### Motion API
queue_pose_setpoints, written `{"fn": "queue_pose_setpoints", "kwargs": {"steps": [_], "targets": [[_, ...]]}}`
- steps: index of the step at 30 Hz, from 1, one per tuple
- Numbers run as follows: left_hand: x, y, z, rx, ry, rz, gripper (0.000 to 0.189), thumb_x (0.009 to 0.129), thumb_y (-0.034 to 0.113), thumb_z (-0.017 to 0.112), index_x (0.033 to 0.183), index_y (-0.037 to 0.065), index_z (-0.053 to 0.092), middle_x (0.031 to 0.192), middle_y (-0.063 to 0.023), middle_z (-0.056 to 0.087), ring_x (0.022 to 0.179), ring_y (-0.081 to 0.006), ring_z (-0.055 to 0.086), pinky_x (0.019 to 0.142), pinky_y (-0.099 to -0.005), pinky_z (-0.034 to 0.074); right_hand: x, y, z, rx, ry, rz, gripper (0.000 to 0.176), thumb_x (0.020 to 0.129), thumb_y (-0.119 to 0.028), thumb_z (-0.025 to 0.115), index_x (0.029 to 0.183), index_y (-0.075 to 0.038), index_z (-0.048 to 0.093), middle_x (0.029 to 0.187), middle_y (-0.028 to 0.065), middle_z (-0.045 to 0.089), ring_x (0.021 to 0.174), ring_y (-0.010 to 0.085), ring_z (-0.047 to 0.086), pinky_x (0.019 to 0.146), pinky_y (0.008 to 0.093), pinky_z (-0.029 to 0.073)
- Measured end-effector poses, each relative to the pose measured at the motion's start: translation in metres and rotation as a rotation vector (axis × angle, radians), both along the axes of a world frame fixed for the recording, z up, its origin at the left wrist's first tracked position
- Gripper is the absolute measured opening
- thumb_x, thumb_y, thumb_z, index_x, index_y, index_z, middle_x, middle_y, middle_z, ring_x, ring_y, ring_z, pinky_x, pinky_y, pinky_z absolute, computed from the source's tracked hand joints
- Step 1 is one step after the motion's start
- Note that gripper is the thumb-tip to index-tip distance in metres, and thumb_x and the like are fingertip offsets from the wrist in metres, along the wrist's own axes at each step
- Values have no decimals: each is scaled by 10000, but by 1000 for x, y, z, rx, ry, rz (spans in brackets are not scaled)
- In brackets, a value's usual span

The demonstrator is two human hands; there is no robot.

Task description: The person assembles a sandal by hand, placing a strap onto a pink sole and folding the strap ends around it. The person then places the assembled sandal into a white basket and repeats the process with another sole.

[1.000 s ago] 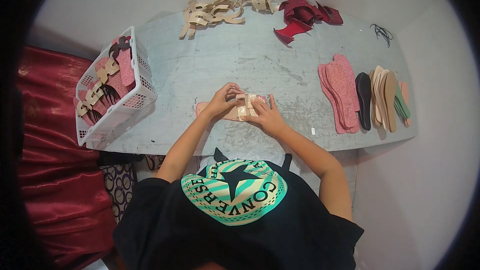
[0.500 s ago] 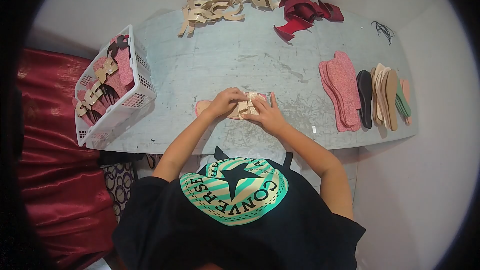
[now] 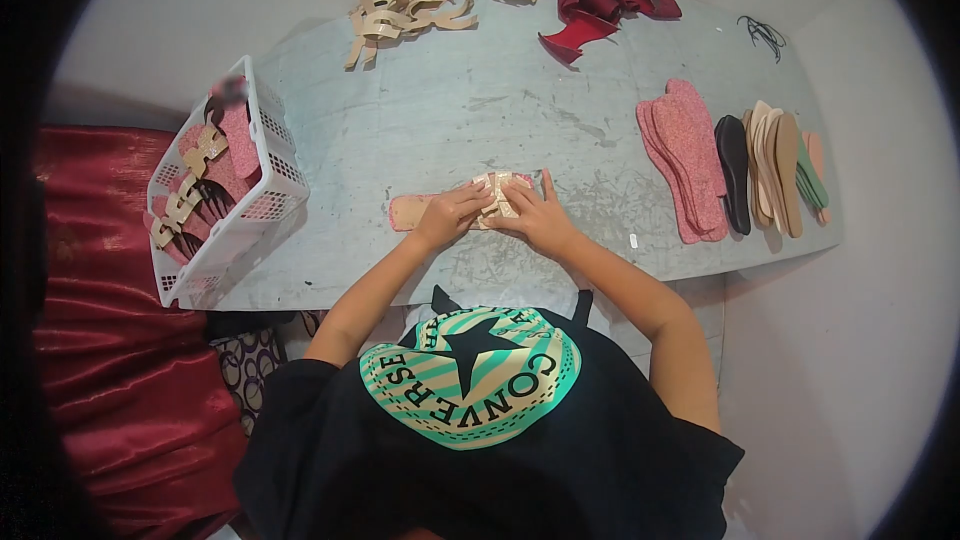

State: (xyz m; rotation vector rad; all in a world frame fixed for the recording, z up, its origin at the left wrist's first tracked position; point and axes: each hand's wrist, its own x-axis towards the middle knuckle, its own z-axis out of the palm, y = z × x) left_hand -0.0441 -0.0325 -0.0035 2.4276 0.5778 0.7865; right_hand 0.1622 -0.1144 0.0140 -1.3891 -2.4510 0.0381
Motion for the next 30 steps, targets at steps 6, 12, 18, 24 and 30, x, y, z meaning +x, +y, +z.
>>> {"fn": "queue_pose_setpoints", "kwargs": {"steps": [6,12,18,24,30], "targets": [[-3,5,1,43,12,-69,327,711,18,649,1033,75,642,1050,-107,630,1007,-278,595,949,-388,453,0,0,0,-1,10,-2,246,834,-343,535,1060,-414,602,1226,105,505,1195,248,454,999,674,136],[-5,8,2,54,29,-105,338,711,15,650,1045,66,635,1068,-110,624,1013,-272,592,950,-387,454,0,-1,1,8,24,-7,242,829,-337,546,1052,-408,608,1227,101,502,1191,246,457,1000,673,134],[-6,4,0,48,18,-67,329,696,-1,654,1020,54,637,1044,-117,632,1014,-268,594,949,-378,457,0,1,-6,21,29,-6,239,816,-343,562,1043,-402,613,1231,100,498,1193,249,454,1001,672,136],[-4,0,2,-4,-14,-42,275,708,1,649,980,42,651,1065,-128,625,1018,-268,593,932,-370,465,-2,1,2,-1,62,-3,235,824,-330,547,1043,-383,615,1208,99,512,1194,243,452,1009,667,134],[-7,2,6,-35,51,-81,256,748,35,632,1003,43,650,1098,-141,611,1039,-276,582,919,-363,462,-2,0,1,10,46,4,233,821,-342,547,1039,-384,621,1216,107,511,1188,252,458,1013,662,137]]}}
